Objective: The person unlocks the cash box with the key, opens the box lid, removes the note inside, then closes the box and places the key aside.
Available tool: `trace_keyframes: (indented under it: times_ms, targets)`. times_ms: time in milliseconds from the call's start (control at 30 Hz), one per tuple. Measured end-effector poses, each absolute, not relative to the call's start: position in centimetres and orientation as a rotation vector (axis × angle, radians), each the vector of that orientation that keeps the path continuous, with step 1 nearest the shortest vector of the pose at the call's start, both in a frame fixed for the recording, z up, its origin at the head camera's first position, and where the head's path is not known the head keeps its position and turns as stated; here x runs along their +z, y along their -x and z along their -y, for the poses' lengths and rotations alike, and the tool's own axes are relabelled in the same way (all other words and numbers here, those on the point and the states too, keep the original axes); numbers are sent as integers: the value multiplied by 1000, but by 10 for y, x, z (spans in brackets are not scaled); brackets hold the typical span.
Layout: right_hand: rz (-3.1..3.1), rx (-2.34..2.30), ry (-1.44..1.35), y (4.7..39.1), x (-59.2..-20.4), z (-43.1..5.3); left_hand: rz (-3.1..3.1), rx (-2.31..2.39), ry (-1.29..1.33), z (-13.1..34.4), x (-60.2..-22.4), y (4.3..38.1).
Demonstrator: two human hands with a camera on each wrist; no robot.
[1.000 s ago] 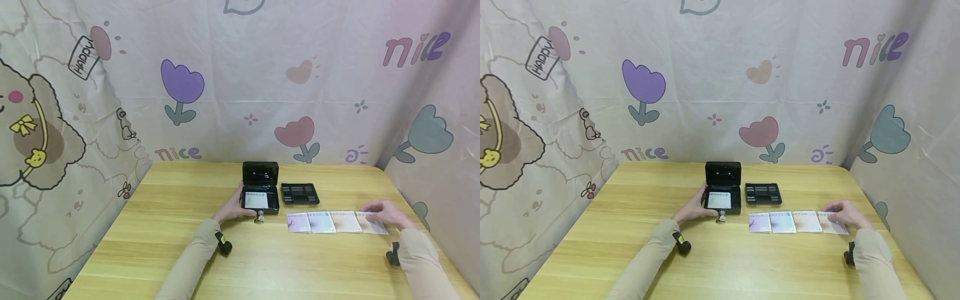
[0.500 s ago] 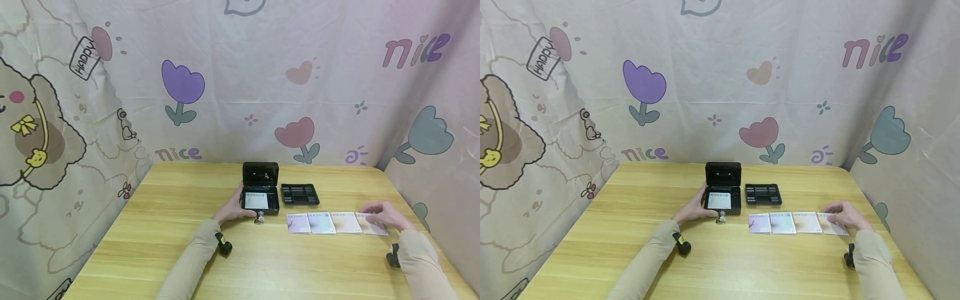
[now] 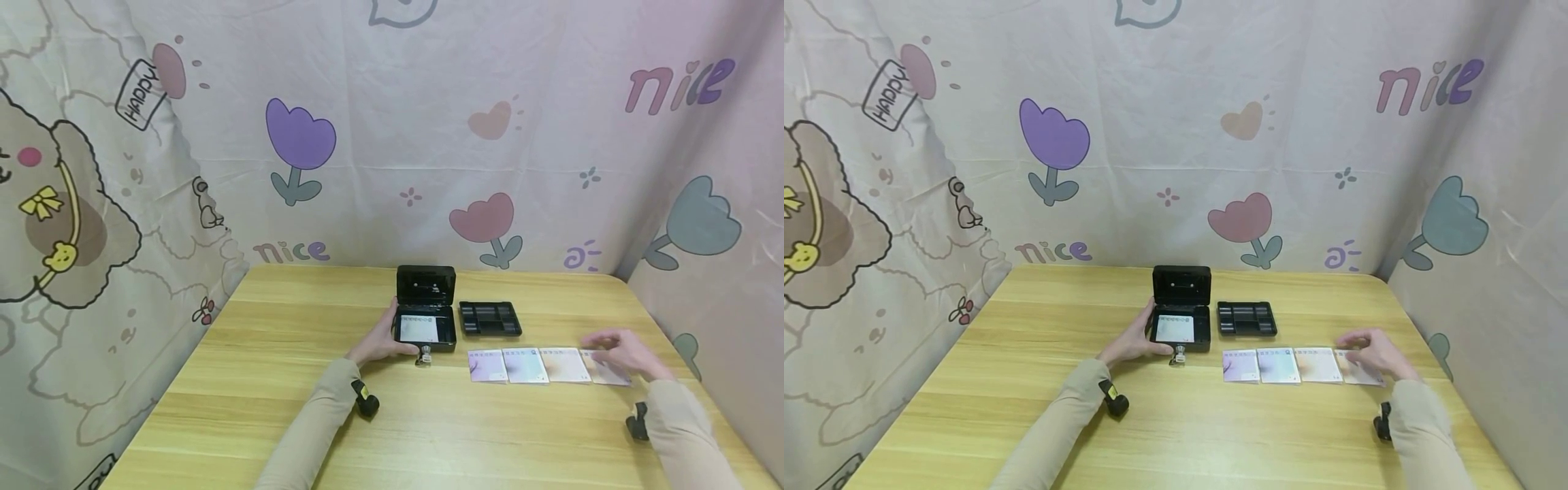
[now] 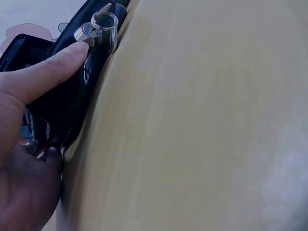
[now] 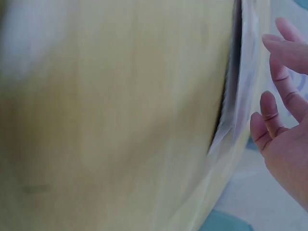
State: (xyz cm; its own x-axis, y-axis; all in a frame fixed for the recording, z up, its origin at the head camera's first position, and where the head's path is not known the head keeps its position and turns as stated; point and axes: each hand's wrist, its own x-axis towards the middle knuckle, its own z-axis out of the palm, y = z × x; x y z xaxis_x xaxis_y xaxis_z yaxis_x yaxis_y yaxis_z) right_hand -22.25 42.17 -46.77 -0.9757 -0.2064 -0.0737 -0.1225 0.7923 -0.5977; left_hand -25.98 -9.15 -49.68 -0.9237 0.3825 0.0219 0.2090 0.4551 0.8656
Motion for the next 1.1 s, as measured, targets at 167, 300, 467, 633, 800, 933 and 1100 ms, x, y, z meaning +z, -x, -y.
trace_keyframes:
  times_ms: [167,300,467,633,800,933,1100]
  targets:
    - [-2972,-988,373,223,-465,-403,-2535,1458,-520,91,-497,260]
    - [-2995,-1032,444,225,-458,-382,-2535,1463,-521,91,-497,259]
    - [-2974,-1090,536,228,-450,-352,-2523,1471,-520,91,-497,258]
    - [-2940,-1175,624,230,-446,-322,-2519,1475,-533,91,-496,259]
    - [-2875,-1235,726,235,-446,-292,-2529,1457,-535,91,-495,259]
    - [-2797,-1281,824,237,-443,-265,-2528,1451,-519,91,-495,258]
    - [-2729,-1290,938,241,-442,-232,-2531,1445,-503,91,-496,257]
